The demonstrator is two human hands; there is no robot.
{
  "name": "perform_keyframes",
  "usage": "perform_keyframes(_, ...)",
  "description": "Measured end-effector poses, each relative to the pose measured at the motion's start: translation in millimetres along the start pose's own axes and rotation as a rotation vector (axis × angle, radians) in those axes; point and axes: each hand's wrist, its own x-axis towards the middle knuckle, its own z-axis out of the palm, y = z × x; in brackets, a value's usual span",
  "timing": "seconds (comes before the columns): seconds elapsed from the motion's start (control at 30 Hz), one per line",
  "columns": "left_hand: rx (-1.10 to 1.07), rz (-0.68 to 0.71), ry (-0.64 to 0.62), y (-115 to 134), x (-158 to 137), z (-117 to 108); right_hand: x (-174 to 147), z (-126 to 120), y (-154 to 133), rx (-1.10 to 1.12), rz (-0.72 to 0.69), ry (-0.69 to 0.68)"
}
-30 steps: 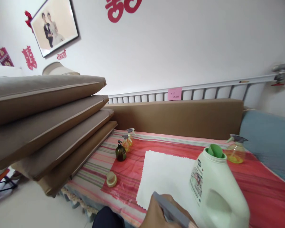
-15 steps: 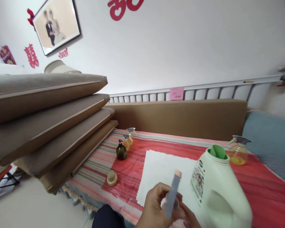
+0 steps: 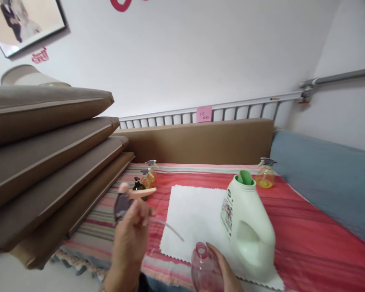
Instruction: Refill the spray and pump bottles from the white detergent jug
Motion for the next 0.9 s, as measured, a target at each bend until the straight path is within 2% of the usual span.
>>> perform_keyframes(0.07, 0.029, 0.018, -0.045, 11.1, 8.3, -6.0, 6.8, -0.4, 4.7, -0.005, 0.029, 0.026)
perform_keyframes(0.13, 0.102, -0.106, -0.055, 4.5, 8.8, -14.3, 18.1, 1.3, 5.7, 0.000, 0.058, 0.051)
perform_keyframes(0.2, 0.179, -0.313, -0.012, -20.4, 2.5, -25.3, 33.3, 5.2, 3.7, -0.003, 0.060, 0.039)
perform_keyframes(0.27, 0.203, -0.484, 0.062, -55.4, -6.0, -37.9, 49.6, 10.8, 2.1, -0.015, 0.028, 0.015)
perform_keyframes(0.33, 0.202, -0.543, 0.120, -89.1, -11.9, -49.4, 64.0, 16.9, 4.1, -0.026, -0.013, 0.009)
perform_keyframes(0.43, 0.188, -0.549, 0.142, -124.2, -11.7, -59.4, 76.9, 25.1, 14.6, -0.024, -0.028, 0.018)
perform_keyframes(0.57, 0.251, -0.490, 0.135, -150.3, -7.0, -59.4, 79.7, 31.1, 30.7, 0.004, -0.030, -0.028)
perform_keyframes(0.7, 0.244, -0.536, 0.056, -168.9, -12.8, -54.8, 77.7, 30.0, 35.0, 0.031, -0.040, -0.061)
perform_keyframes(0.9, 0.232, -0.575, 0.063, -182.1, -21.7, -57.0, 77.6, 21.9, 32.0, 0.024, -0.046, -0.114)
